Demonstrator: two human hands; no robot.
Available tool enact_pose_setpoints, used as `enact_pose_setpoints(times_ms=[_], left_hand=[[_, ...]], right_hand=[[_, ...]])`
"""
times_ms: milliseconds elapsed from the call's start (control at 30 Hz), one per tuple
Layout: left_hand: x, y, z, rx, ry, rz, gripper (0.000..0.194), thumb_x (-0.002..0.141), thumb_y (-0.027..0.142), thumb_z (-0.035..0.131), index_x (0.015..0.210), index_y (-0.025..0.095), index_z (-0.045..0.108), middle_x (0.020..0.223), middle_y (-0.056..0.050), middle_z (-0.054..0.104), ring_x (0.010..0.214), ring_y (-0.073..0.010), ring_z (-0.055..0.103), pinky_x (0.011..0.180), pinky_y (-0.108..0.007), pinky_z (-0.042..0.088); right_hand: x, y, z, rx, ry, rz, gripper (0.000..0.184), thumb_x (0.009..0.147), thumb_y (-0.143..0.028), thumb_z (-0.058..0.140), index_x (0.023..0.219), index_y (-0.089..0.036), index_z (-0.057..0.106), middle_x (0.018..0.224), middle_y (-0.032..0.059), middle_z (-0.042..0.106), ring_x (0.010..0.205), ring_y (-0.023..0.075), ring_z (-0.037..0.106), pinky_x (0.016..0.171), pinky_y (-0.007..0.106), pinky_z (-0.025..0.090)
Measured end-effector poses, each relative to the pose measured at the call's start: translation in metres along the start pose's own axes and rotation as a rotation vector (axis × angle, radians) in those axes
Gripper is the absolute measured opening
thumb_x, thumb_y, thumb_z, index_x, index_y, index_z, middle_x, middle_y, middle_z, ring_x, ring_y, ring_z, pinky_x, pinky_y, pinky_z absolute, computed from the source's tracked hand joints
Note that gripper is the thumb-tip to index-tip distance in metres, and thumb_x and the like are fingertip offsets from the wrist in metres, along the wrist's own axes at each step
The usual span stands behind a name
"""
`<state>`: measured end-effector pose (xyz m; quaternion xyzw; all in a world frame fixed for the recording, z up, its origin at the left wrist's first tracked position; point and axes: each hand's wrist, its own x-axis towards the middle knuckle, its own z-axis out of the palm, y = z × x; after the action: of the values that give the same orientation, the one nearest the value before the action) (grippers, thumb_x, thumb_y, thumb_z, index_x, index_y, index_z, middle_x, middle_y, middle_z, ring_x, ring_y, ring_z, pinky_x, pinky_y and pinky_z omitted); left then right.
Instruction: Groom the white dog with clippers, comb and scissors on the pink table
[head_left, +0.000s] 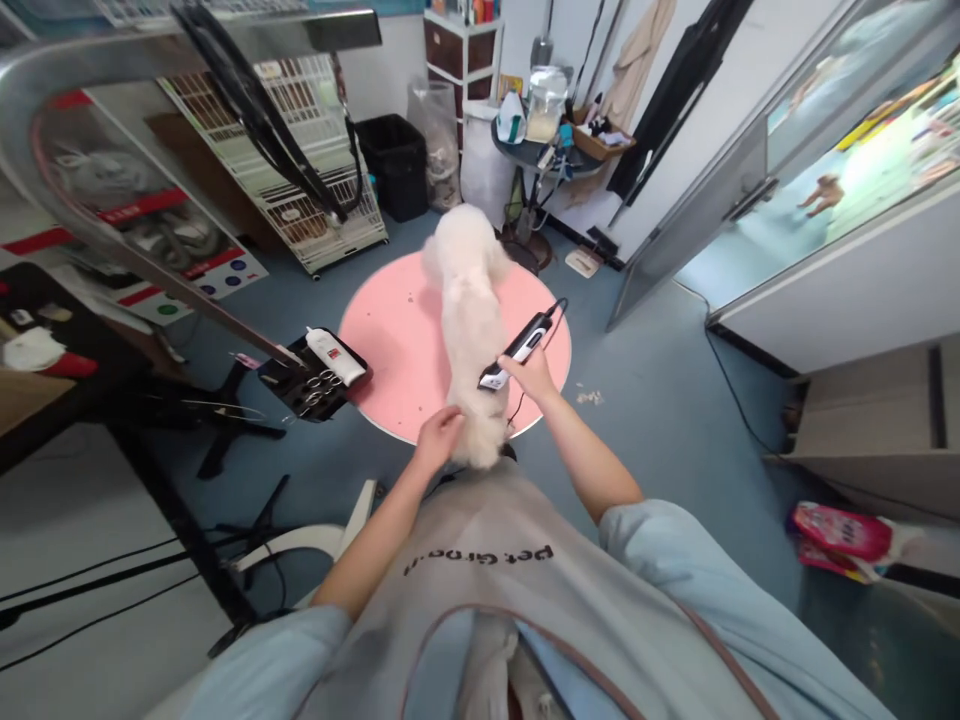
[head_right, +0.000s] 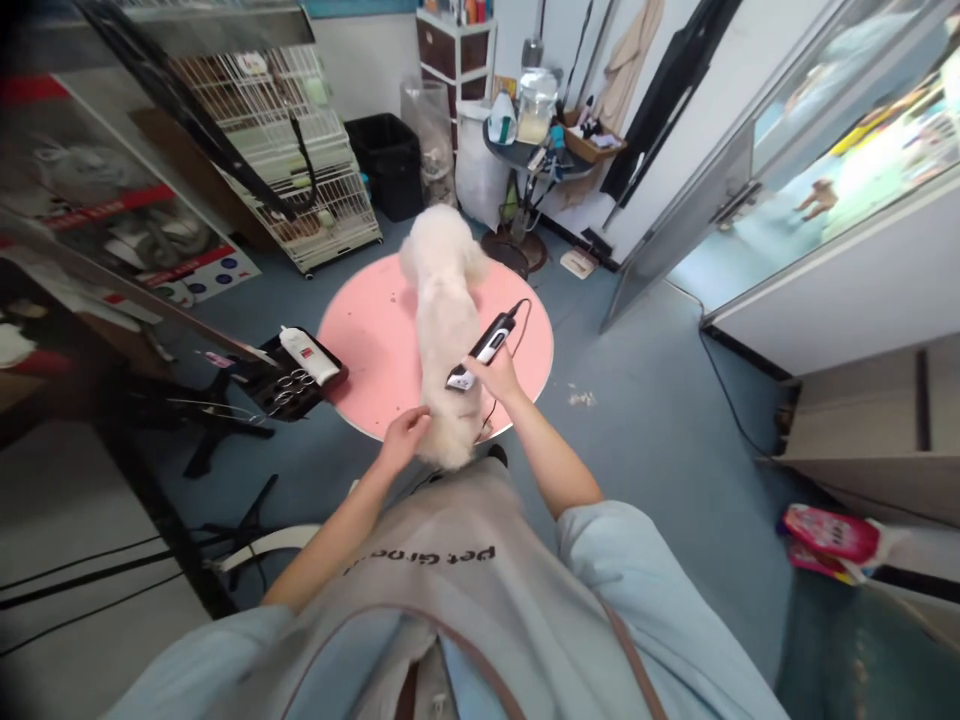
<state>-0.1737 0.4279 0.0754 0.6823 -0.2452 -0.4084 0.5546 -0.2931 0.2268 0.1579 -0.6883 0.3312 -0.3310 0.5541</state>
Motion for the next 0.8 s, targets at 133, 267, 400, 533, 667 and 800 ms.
enact_pose_setpoints(times_ms=[133, 267, 400, 533, 667, 800], left_hand=[[0.001, 0.006, 0.033, 0.1, -0.1, -0.019, 0.043, 0.061, 0.041, 0.075, 0.089, 0.011, 0.061, 0.086, -0.01, 0.067, 0.082, -0.0235, 0.06, 0.077, -0.035, 0.045], [-0.002, -0.004, 0.046, -0.095, -0.227, -0.081, 0.055, 0.062, 0.045, 0.075, 0.1, 0.009, 0.059, 0.097, -0.012, 0.068, 0.087, -0.0232, 0.063, 0.079, -0.034, 0.048], [-0.001, -0.011, 0.042, -0.14, -0.221, -0.059, 0.053, 0.062, 0.045, 0.076, 0.098, 0.009, 0.061, 0.097, -0.012, 0.069, 0.087, -0.0233, 0.063, 0.081, -0.033, 0.048], [0.001, -0.007, 0.029, -0.094, -0.254, -0.046, 0.048, 0.061, 0.043, 0.076, 0.094, 0.01, 0.063, 0.086, -0.006, 0.068, 0.077, -0.0185, 0.061, 0.072, -0.028, 0.046], [0.002, 0.002, 0.017, -0.118, -0.337, -0.112, 0.049, 0.057, 0.047, 0.078, 0.085, 0.01, 0.061, 0.074, -0.003, 0.065, 0.063, -0.0134, 0.056, 0.062, -0.024, 0.043], [0.007, 0.008, 0.005, -0.137, -0.441, -0.195, 0.053, 0.055, 0.049, 0.08, 0.088, 0.011, 0.062, 0.075, -0.003, 0.065, 0.062, -0.0127, 0.056, 0.062, -0.024, 0.044]], right_hand=[[-0.031, 0.0, 0.006, -0.057, -0.21, 0.017, 0.023, 0.064, -0.03, 0.07, 0.082, -0.018, 0.062, 0.08, 0.0044, 0.068, 0.073, 0.0193, 0.065, 0.072, 0.034, 0.053], [-0.042, 0.002, 0.001, -0.056, -0.084, 0.022, 0.02, 0.068, -0.033, 0.066, 0.081, -0.018, 0.064, 0.081, 0.006, 0.07, 0.076, 0.02, 0.066, 0.073, 0.034, 0.053], [-0.038, 0.006, 0.001, -0.053, -0.11, 0.021, 0.021, 0.067, -0.033, 0.065, 0.082, -0.018, 0.064, 0.081, 0.0057, 0.069, 0.076, 0.0195, 0.065, 0.072, 0.034, 0.053], [-0.039, 0.011, 0.003, -0.041, -0.296, 0.042, 0.019, 0.062, -0.031, 0.069, 0.076, -0.018, 0.062, 0.074, 0.0028, 0.067, 0.068, 0.0184, 0.063, 0.067, 0.032, 0.053], [-0.036, 0.013, 0.005, 0.076, -0.067, 0.038, 0.016, 0.068, -0.034, 0.063, 0.075, -0.019, 0.062, 0.076, 0.0033, 0.068, 0.072, 0.0187, 0.064, 0.07, 0.032, 0.053], [-0.037, 0.022, 0.0, 0.111, -0.322, 0.074, 0.02, 0.06, -0.028, 0.068, 0.075, -0.019, 0.061, 0.072, 0.0012, 0.068, 0.069, 0.0188, 0.064, 0.067, 0.032, 0.053]])
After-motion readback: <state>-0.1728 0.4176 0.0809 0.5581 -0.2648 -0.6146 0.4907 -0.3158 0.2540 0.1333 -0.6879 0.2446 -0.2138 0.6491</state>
